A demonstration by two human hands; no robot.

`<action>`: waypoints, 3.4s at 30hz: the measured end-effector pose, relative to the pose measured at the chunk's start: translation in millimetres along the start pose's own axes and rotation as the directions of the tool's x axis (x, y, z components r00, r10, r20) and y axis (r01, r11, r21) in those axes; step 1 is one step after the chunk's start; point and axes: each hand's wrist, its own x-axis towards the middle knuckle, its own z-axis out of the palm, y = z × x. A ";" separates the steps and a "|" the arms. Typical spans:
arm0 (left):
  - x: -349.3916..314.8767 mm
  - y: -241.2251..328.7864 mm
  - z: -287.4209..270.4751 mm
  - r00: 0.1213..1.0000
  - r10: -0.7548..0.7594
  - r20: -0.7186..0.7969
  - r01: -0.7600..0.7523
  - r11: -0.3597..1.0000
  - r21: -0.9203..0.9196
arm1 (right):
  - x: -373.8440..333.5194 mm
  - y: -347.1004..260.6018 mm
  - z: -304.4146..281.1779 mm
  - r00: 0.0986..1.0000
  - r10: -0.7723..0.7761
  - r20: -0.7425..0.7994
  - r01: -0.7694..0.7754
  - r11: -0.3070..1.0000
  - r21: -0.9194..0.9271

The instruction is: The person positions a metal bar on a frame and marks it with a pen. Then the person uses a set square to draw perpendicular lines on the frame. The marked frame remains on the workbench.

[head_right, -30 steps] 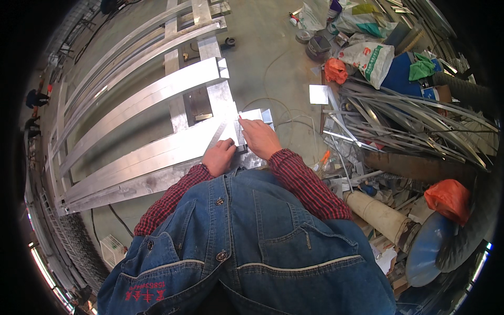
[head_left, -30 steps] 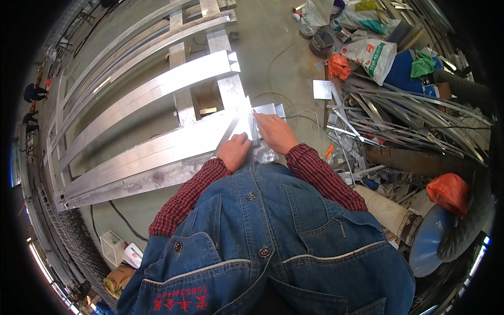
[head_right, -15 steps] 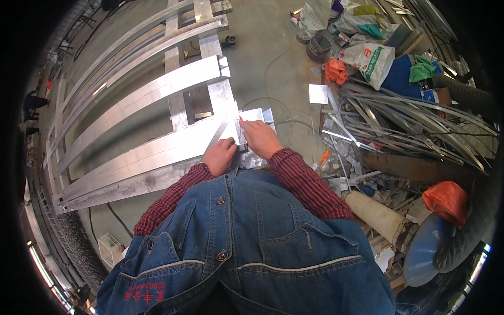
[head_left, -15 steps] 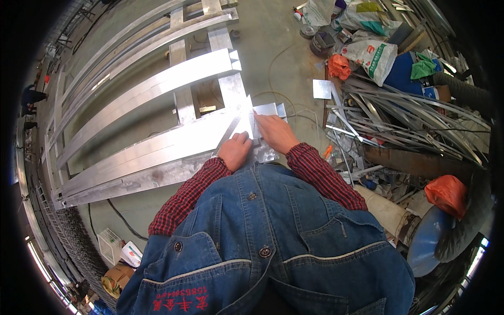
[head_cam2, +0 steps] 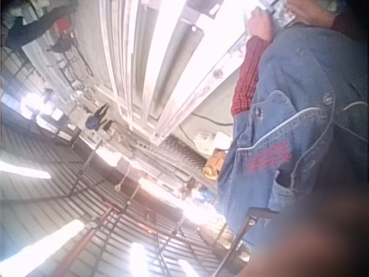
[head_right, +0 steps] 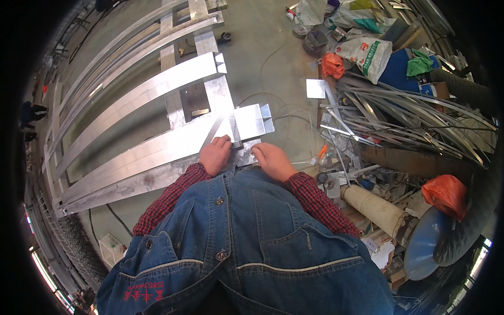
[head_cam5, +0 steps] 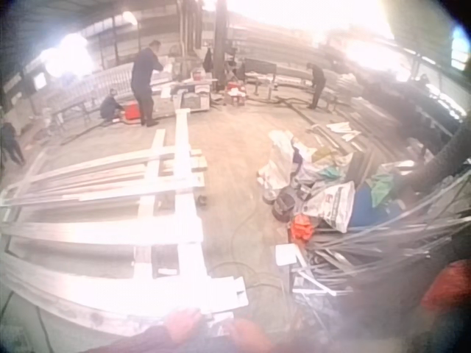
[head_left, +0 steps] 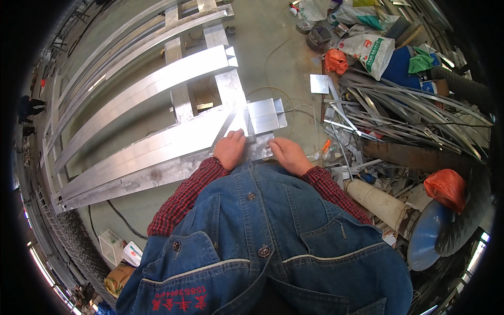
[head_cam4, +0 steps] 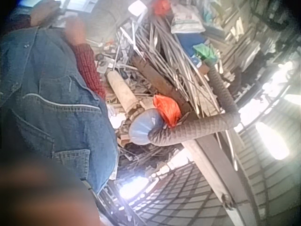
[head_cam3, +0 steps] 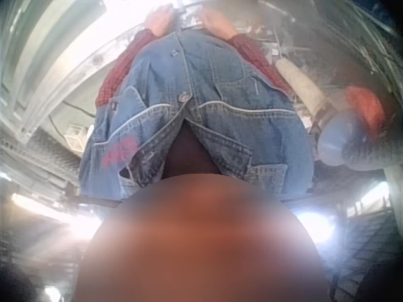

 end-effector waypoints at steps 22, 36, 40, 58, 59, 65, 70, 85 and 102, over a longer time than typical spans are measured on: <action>-49.9 -33.7 -16.0 0.996 -0.074 -0.043 0.072 0.996 -0.043 | 51.9 -15.2 55.8 0.951 0.245 -0.188 -0.159 0.911 0.380; -44.4 -34.6 -15.3 0.999 -0.044 -0.012 0.043 0.999 -0.011 | 55.0 -21.5 54.7 0.958 0.154 -0.241 -0.100 0.970 0.222; -43.7 -35.8 -16.6 0.999 -0.034 -0.012 0.034 0.999 -0.013 | 58.9 -24.8 56.7 0.961 0.092 -0.261 -0.050 0.985 0.165; -43.3 -36.7 -22.7 0.999 -0.002 0.039 0.002 1.000 -0.008 | 89.2 -19.1 65.6 0.953 -0.290 -0.088 0.264 0.938 -0.224; -43.2 -36.7 -23.1 0.999 -0.001 0.042 0.002 1.000 -0.008 | 90.8 -18.4 65.9 0.960 -0.267 -0.085 0.242 0.944 -0.225; -42.5 -37.5 -23.8 0.997 -0.007 0.078 0.007 1.000 -0.009 | 95.8 -15.6 65.7 0.956 -0.288 -0.054 0.266 0.929 -0.256; -42.6 -37.5 -23.7 0.998 0.000 0.069 0.000 1.000 -0.004 | 102.4 -16.6 67.3 0.948 -0.317 -0.036 0.294 0.912 -0.287; -43.2 -37.4 -20.8 0.999 -0.006 0.052 0.007 1.000 -0.013 | 114.1 -16.1 68.1 0.950 -0.311 0.025 0.301 0.893 -0.334; -44.0 -34.5 -20.6 0.999 -0.018 0.051 0.019 1.000 -0.010 | 108.6 -11.4 63.4 0.975 -0.214 -0.056 0.186 0.930 -0.317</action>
